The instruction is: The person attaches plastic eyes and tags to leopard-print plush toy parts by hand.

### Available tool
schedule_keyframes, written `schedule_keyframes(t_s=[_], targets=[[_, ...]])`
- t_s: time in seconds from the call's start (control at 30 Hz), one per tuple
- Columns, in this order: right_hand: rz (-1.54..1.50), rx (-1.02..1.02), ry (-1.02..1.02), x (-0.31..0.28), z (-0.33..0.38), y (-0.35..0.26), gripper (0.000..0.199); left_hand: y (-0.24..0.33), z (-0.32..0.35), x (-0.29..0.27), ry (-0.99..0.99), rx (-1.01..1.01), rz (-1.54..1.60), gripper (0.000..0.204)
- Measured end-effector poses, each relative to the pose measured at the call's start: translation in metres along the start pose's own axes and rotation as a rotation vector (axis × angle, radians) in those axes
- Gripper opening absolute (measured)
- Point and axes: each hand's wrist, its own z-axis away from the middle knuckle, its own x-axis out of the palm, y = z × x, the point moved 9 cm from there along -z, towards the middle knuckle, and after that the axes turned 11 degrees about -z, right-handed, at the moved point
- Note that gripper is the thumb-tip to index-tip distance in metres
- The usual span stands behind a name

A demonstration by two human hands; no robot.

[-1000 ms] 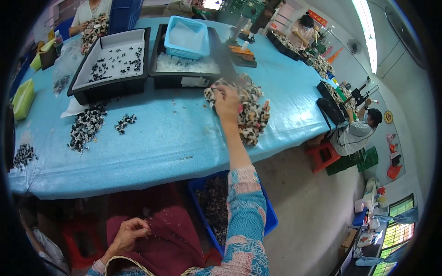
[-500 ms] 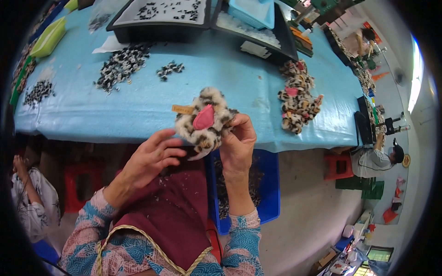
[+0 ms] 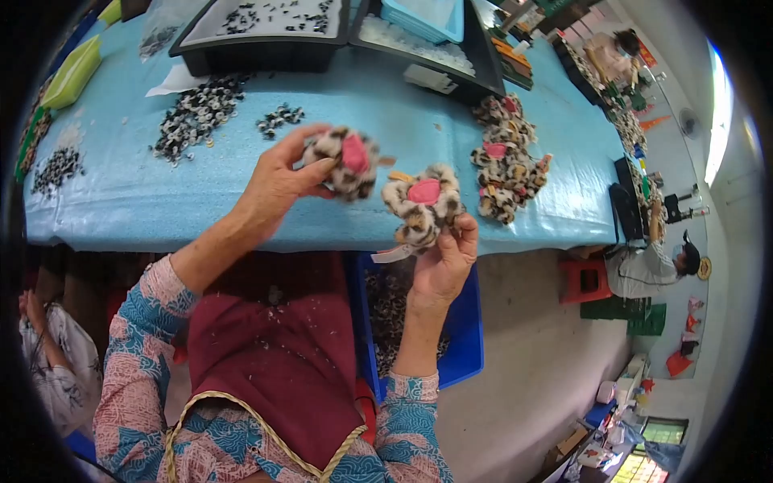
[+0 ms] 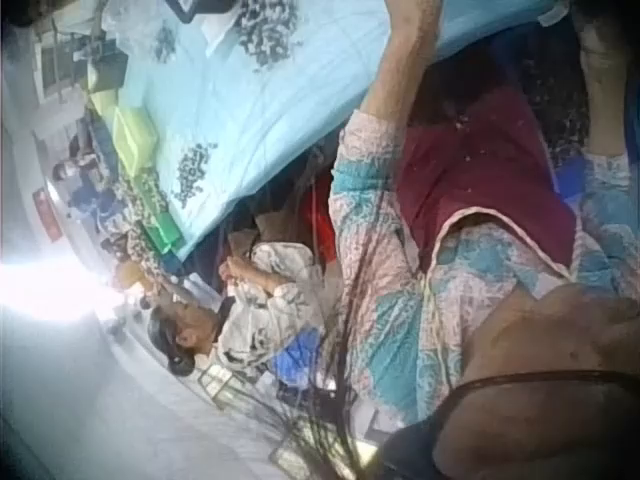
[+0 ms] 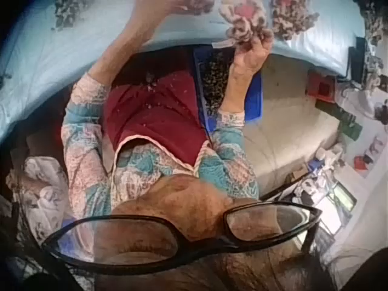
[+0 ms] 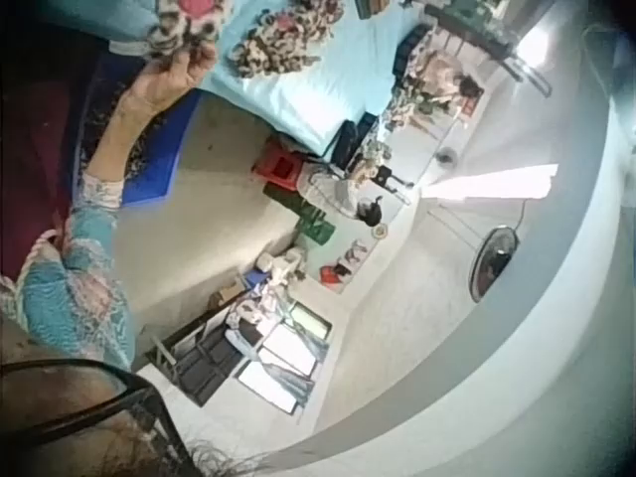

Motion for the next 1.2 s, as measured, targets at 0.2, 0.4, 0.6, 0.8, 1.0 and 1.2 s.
schedule_keyframes(t_s=[0.2, 0.4, 0.6, 0.8, 1.0, 1.2], targets=[[0.049, -0.025, 0.006, 0.028, 0.030, 0.015, 0.063, 0.023, 0.032, 0.013, -0.043, 0.200, -0.618, 0.047], [0.358, 0.287, -0.049, 0.039, 0.076, 0.059, 0.047, -0.034, 0.071, 0.029, -0.216, -0.281, 0.191, 0.031], [0.382, 0.423, -0.170, 0.053, 0.074, 0.064, 0.042, -0.033, 0.081, 0.025, -0.318, -0.375, -0.031, 0.042], [0.237, 0.469, -0.153, 0.030, 0.069, 0.073, 0.036, -0.058, 0.098, 0.027, -0.196, -0.563, 0.442, 0.043], [0.326, 0.676, -0.369, 0.040, 0.071, 0.088, 0.068, -0.040, 0.099, 0.007, -0.087, -0.375, -0.227, 0.049], [0.287, 0.859, -0.286, 0.023, 0.084, 0.120, 0.059, -0.042, 0.117, -0.021, 0.379, -0.328, -0.051, 0.031]])
